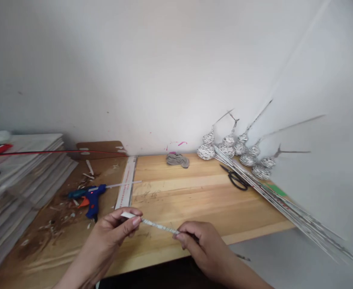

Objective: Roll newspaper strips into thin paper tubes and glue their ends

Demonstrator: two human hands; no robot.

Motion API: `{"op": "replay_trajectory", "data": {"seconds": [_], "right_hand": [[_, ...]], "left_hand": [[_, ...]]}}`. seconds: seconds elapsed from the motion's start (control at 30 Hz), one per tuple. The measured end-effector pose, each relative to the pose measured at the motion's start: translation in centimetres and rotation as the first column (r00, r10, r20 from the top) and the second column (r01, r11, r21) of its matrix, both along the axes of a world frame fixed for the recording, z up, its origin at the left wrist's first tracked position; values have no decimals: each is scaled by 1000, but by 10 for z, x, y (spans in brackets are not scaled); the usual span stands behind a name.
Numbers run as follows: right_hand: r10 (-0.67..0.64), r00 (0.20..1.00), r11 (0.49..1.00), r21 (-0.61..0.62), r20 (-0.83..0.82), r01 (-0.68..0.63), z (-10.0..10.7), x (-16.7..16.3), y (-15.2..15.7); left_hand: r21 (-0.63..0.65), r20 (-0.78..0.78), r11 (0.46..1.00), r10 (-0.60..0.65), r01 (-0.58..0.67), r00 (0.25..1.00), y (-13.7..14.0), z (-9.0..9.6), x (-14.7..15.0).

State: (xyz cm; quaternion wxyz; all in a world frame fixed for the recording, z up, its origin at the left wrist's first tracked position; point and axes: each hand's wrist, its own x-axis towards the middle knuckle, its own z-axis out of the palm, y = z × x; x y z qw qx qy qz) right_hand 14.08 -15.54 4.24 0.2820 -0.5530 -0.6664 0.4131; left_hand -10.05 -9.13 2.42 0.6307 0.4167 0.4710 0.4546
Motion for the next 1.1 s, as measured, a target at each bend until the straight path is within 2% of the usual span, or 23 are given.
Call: {"op": "replay_trajectory", "data": {"seconds": [0.13,0.17,0.23,0.3,0.37,0.43,0.53,0.63,0.77,0.83,0.9,0.97,1.03,1.1], "right_hand": [[60,993,997,-50,97,-56,9,30,0],[36,989,999,-13,147,-34,12,44,2],[-159,949,983,131,272,127,16,80,13],[-396,819,911,289,415,294,18,125,29],[-592,618,803,446,518,395,18,172,50],[-656,478,754,517,584,404,18,213,74],[-676,373,735,545,636,403,21,248,113],[-662,340,746,545,668,382,24,254,150],[-644,314,764,558,698,324,18,247,186],[-635,339,772,569,694,283,13,244,195],[-650,339,759,598,680,257,7,242,199],[-687,328,724,648,648,237,2,238,197],[-721,343,671,730,602,131,0,232,192],[-720,402,620,784,565,9,-1,221,188]], "left_hand": [[-61,28,998,6,-4,1000,6,-5,9],[-53,8,999,-4,5,1000,7,-5,10],[-6,-89,1000,-10,9,996,9,-6,8],[67,-255,998,8,10,967,8,-9,2],[126,-432,991,10,49,902,4,-14,-8],[173,-545,982,28,80,838,-4,-20,-17],[248,-648,967,122,57,752,-17,-28,-28],[325,-727,934,147,146,671,-30,-29,-34],[407,-794,854,157,323,587,-41,-24,-36],[451,-810,827,221,336,543,-45,-25,-38],[471,-824,820,278,324,494,-48,-27,-42],[470,-839,830,315,299,444,-50,-30,-46],[461,-852,844,334,275,403,-50,-32,-51],[443,-865,855,331,268,376,-48,-31,-55]]}}
